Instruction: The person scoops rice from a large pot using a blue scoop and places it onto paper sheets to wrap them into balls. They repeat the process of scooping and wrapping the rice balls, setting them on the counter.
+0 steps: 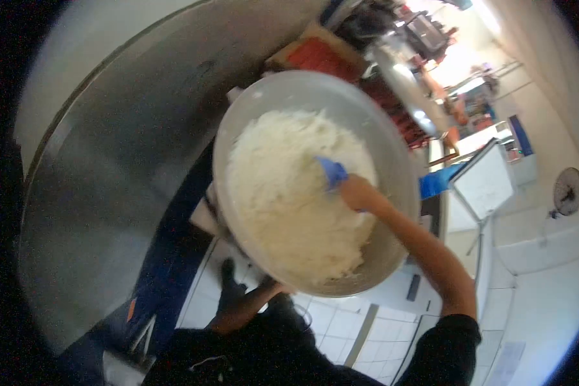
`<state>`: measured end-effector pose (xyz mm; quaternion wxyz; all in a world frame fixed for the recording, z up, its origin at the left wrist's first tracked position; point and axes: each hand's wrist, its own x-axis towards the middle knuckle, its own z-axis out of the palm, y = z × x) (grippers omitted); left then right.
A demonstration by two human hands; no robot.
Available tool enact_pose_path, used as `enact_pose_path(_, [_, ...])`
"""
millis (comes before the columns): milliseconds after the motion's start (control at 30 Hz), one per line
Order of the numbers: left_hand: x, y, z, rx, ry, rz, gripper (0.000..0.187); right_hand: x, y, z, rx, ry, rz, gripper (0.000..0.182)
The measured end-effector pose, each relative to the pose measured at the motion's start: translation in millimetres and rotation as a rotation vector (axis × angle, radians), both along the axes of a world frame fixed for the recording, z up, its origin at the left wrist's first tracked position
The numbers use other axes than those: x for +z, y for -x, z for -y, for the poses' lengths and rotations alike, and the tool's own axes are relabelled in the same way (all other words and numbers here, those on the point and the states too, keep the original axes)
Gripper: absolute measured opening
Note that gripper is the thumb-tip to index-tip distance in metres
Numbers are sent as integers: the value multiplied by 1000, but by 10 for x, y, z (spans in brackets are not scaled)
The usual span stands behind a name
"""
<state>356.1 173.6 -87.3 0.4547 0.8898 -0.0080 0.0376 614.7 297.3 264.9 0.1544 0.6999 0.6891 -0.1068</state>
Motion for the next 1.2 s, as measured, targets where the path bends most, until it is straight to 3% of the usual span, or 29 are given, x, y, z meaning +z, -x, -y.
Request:
enact_pose_path(67, [48, 15, -14, -1, 0, -20, 98, 490, 394, -71, -781, 197, -290, 39])
enact_pose_path(200, [91, 40, -31, -33, 0, -44, 98, 604, 699, 53, -868, 162, -389, 38])
enact_pose_path(300, [106, 19, -42, -60, -2, -49, 98, 659, 845, 143, -771, 184, -402, 39])
enact_pose_path(367, [107, 18, -42, -70, 5, -50, 98, 818, 1092, 54, -835, 438, -659, 38])
enact_pose_path(400, [115, 13, -36, -77, 9, -48, 97, 817, 1110, -3, -817, 444, -678, 38])
enact_pose_path(467, [138, 14, -43, -93, 14, -47, 97, 850, 1047, -108, -1058, 648, -1076, 35])
enact_pose_path(600, [115, 34, -76, -91, 20, -45, 97, 880, 1020, -102, -1176, 638, -1365, 30])
enact_pose_path(667, [119, 25, -103, -106, 19, -49, 97, 851, 976, -11, -1239, 517, -1599, 29])
enact_pose_path(933, [209, -52, -186, -226, -3, -104, 96, 1244, 943, 460, -1267, 301, -1773, 29])
enact_pose_path(1100, [548, -121, -296, -313, -35, -177, 96, 1712, 792, 1191, -1151, 140, -1990, 34])
enact_pose_path(1200, [951, -170, -368, -351, -20, -231, 96, 1914, 728, 1840, -1294, -96, -2040, 36])
